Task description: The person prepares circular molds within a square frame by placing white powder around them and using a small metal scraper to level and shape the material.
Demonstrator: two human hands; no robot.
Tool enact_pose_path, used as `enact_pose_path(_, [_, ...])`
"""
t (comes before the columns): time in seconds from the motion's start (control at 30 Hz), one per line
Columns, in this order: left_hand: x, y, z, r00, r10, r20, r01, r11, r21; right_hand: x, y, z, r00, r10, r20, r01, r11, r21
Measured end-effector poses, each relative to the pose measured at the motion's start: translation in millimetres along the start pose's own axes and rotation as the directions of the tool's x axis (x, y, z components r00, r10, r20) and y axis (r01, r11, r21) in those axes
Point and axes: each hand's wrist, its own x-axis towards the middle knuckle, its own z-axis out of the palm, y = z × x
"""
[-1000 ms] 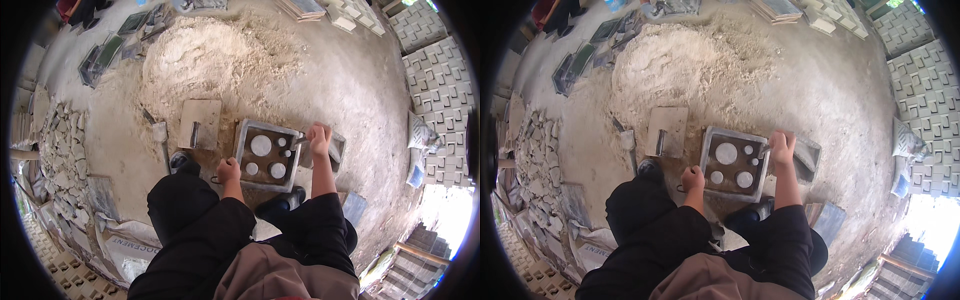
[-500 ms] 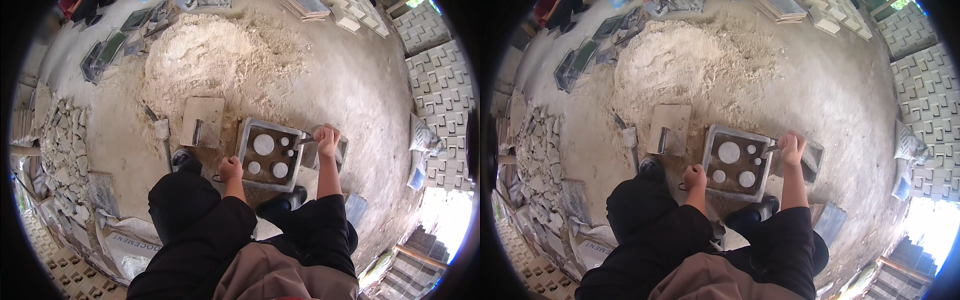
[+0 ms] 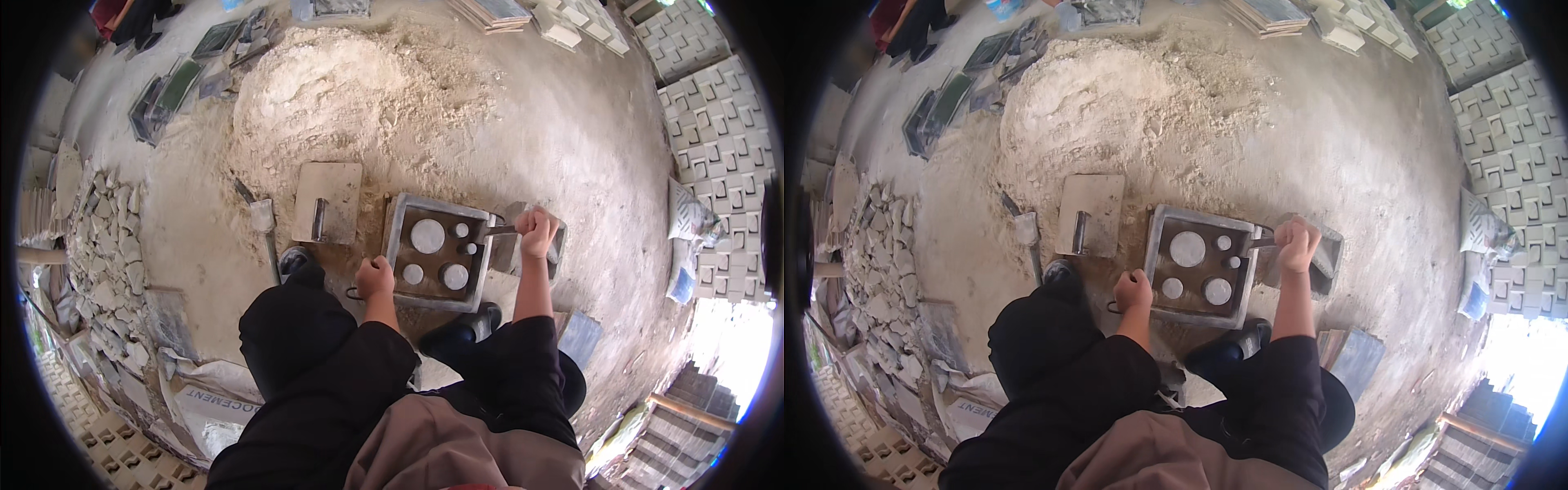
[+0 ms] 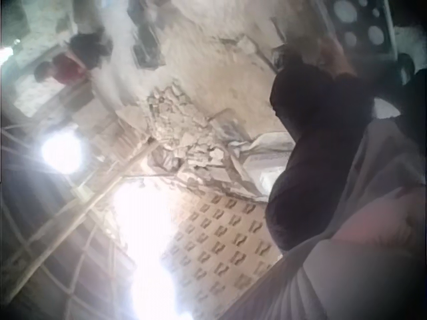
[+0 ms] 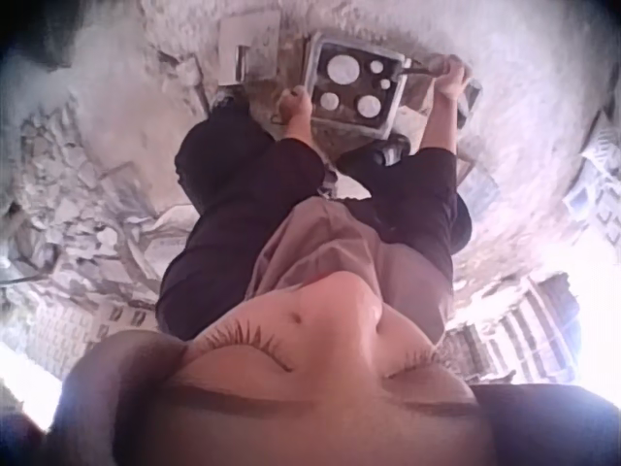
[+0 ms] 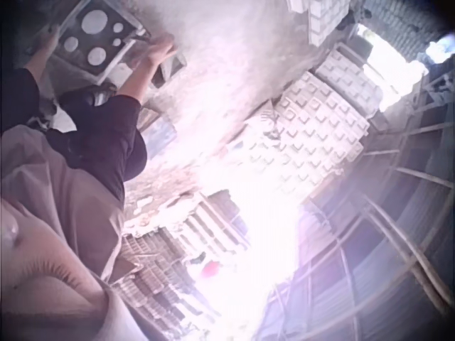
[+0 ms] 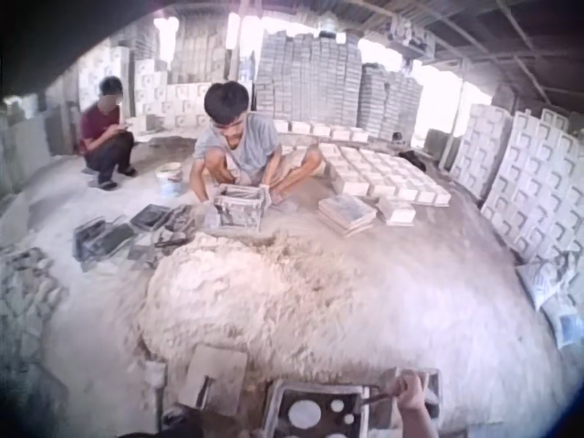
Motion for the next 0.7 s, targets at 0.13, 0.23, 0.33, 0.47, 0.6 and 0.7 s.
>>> enact_pose_path(0.13, [-2, -1, 2, 1.000, -0.017, 0.020, 0.017, 1.000, -0.008, 2, 0, -3, 0.992, -0.080, 0.095, 0.091, 0.989, -0.118])
enact_pose_path(0.23, [-4, 5, -1, 0.999, -0.022, 0.025, 0.022, 1.000, -0.014, -14, 11, 8, 0.993, -0.104, 0.057, 0.109, 0.991, -0.083])
enact_pose_path(0.33, [-3, 1, 0, 1.000, -0.016, 0.005, 0.016, 1.000, 0.003, -19, 11, 14, 0.997, -0.074, -0.025, 0.074, 0.997, -0.004])
enact_pose_path(0.47, [-1, 0, -3, 1.000, -0.007, 0.014, 0.007, 1.000, -0.001, -16, -2, 7, 0.980, -0.126, 0.155, 0.147, 0.980, -0.135])
enact_pose_path(0.6, [-6, 9, 3, 1.000, 0.015, -0.002, -0.015, 1.000, 0.004, -19, 13, 16, 0.991, -0.134, 0.012, 0.134, 0.988, -0.078])
enact_pose_path(0.7, [-6, 5, -1, 1.000, 0.026, 0.003, -0.026, 1.000, 0.011, -18, -1, 14, 0.996, -0.090, -0.027, 0.088, 0.994, -0.066])
